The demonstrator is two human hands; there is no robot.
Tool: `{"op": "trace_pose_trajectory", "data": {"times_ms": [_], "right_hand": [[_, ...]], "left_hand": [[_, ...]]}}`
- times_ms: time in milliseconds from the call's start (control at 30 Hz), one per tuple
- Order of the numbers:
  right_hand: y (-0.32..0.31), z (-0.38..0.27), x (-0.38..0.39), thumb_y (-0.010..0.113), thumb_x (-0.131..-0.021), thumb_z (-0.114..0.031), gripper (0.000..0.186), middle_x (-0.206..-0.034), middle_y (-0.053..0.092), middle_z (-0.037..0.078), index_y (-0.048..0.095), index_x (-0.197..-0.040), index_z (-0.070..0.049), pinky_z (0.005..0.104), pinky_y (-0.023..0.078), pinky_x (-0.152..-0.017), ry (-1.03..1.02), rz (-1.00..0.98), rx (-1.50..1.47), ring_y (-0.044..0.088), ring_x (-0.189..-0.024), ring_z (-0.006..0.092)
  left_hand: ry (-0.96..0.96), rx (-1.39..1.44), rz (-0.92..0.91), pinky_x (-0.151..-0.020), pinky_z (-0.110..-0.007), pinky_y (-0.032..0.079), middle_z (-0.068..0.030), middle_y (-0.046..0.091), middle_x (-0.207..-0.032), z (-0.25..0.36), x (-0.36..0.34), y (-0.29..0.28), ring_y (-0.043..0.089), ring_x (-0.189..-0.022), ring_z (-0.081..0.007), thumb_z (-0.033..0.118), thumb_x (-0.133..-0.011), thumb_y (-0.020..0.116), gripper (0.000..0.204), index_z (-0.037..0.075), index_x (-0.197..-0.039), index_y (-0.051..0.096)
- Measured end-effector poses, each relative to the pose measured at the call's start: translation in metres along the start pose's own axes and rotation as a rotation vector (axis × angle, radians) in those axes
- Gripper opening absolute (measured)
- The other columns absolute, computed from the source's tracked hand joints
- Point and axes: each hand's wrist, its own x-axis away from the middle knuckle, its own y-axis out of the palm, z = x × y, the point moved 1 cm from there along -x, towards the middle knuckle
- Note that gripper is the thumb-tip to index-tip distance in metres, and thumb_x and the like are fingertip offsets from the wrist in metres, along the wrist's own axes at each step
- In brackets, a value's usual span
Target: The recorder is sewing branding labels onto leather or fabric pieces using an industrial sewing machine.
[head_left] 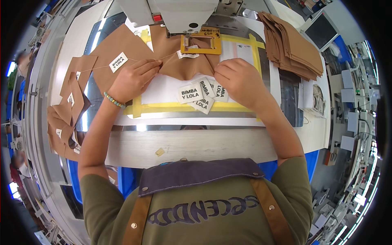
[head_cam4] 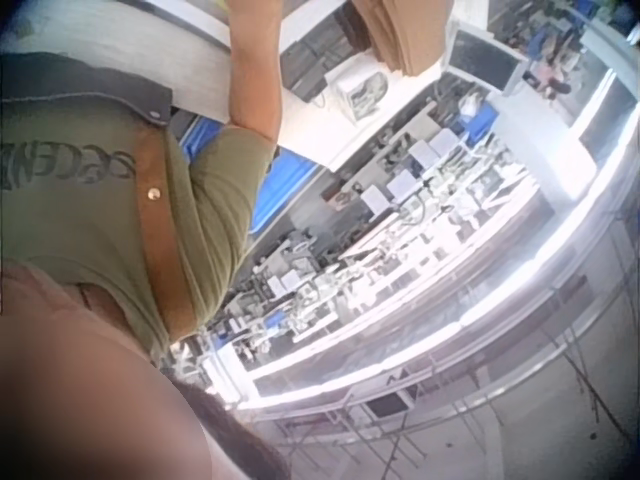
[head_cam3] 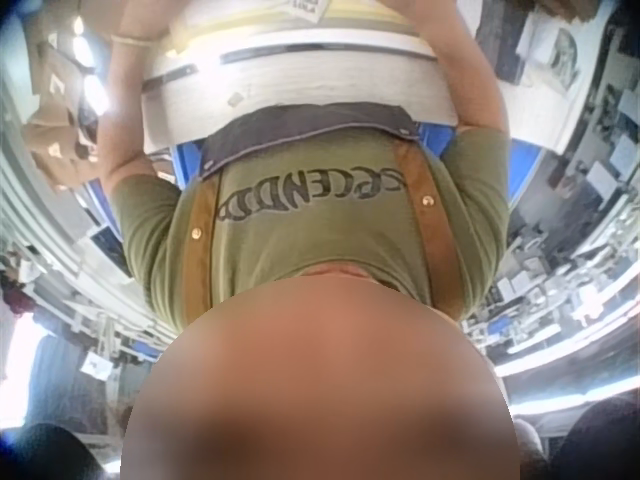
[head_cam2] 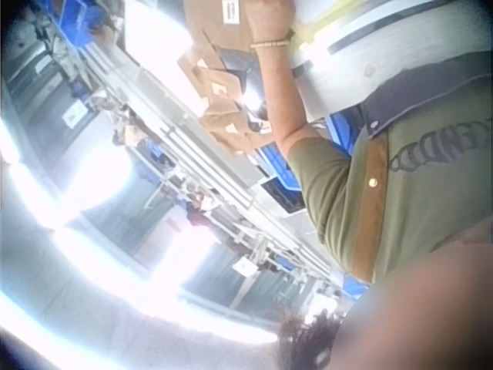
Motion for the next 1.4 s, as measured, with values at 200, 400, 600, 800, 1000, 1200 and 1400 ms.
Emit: {"op": "trace_pose_trajectory", "data": {"times_ms": [200, 400, 600, 800, 1000, 1200, 1400], "right_hand": [[0.005, 0.019, 0.010, 0.072, -0.079, -0.005, 0.013, -0.093, 0.068, 0.002, 0.070, -0.091, -0.009, 0.0353, 0.055, -0.083, 0.122, -0.013, 0.139, 0.068, -0.096, 0.0212], [-0.001, 0.030, 0.020, 0.069, -0.080, 0.001, 0.016, -0.096, 0.070, 0.002, 0.070, -0.093, -0.009, 0.0376, 0.055, -0.081, 0.228, -0.087, 0.188, 0.068, -0.097, 0.0227], [-0.030, 0.007, 0.020, 0.070, -0.080, 0.001, 0.017, -0.098, 0.071, 0.003, 0.071, -0.095, -0.008, 0.0393, 0.057, -0.083, 0.259, -0.194, 0.069, 0.069, -0.098, 0.0242], [-0.034, 0.005, 0.020, 0.076, -0.088, -0.011, 0.021, -0.116, 0.077, 0.006, 0.076, -0.109, -0.009, 0.0398, 0.059, -0.089, 0.295, -0.102, 0.040, 0.071, -0.107, 0.0258], [-0.052, 0.016, 0.029, 0.079, -0.094, -0.019, 0.024, -0.119, 0.077, 0.006, 0.077, -0.115, -0.008, 0.0400, 0.060, -0.086, 0.385, -0.131, 0.041, 0.073, -0.107, 0.0264], [-0.089, 0.041, 0.049, 0.077, -0.098, -0.023, 0.020, -0.112, 0.079, 0.007, 0.080, -0.112, -0.009, 0.0404, 0.060, -0.085, 0.602, -0.005, 0.184, 0.075, -0.101, 0.0295], [-0.119, 0.084, 0.091, 0.075, -0.100, -0.026, 0.026, -0.119, 0.080, 0.008, 0.081, -0.120, -0.011, 0.0428, 0.060, -0.089, 0.868, 0.017, 0.440, 0.075, -0.106, 0.0322]], "left_hand": [[-0.088, 0.026, -0.002, -0.095, -0.037, 0.064, -0.0079, 0.079, -0.129, -0.005, -0.002, 0.004, 0.075, -0.116, -0.0262, 0.001, -0.089, 0.077, 0.027, 0.002, -0.116, 0.078], [-0.054, 0.041, 0.038, -0.094, -0.038, 0.065, -0.0062, 0.079, -0.127, 0.004, -0.021, 0.015, 0.075, -0.115, -0.0257, 0.002, -0.089, 0.078, 0.031, 0.007, -0.119, 0.079], [0.019, 0.034, 0.007, -0.095, -0.039, 0.064, -0.0074, 0.079, -0.127, 0.006, -0.016, 0.010, 0.075, -0.117, -0.0258, 0.001, -0.085, 0.078, 0.032, 0.002, -0.118, 0.078], [-0.036, -0.229, -0.076, -0.099, -0.038, 0.062, -0.0085, 0.079, -0.129, -0.019, 0.027, -0.012, 0.075, -0.118, -0.0262, 0.003, -0.090, 0.074, 0.021, 0.000, -0.110, 0.075], [-0.273, -0.321, -0.074, -0.097, -0.040, 0.061, -0.0051, 0.077, -0.133, -0.069, 0.080, -0.023, 0.074, -0.119, -0.0241, 0.005, -0.092, 0.071, 0.018, 0.005, -0.109, 0.075], [-0.367, -0.364, -0.139, -0.096, -0.040, 0.060, -0.0032, 0.078, -0.132, -0.089, 0.095, -0.032, 0.074, -0.116, -0.0259, 0.005, -0.096, 0.070, 0.019, 0.006, -0.113, 0.078], [-0.582, -0.376, -0.191, -0.100, -0.043, 0.059, -0.0050, 0.079, -0.131, -0.107, 0.102, -0.030, 0.072, -0.122, -0.0286, 0.004, -0.099, 0.067, 0.027, 0.007, -0.123, 0.079]]}}
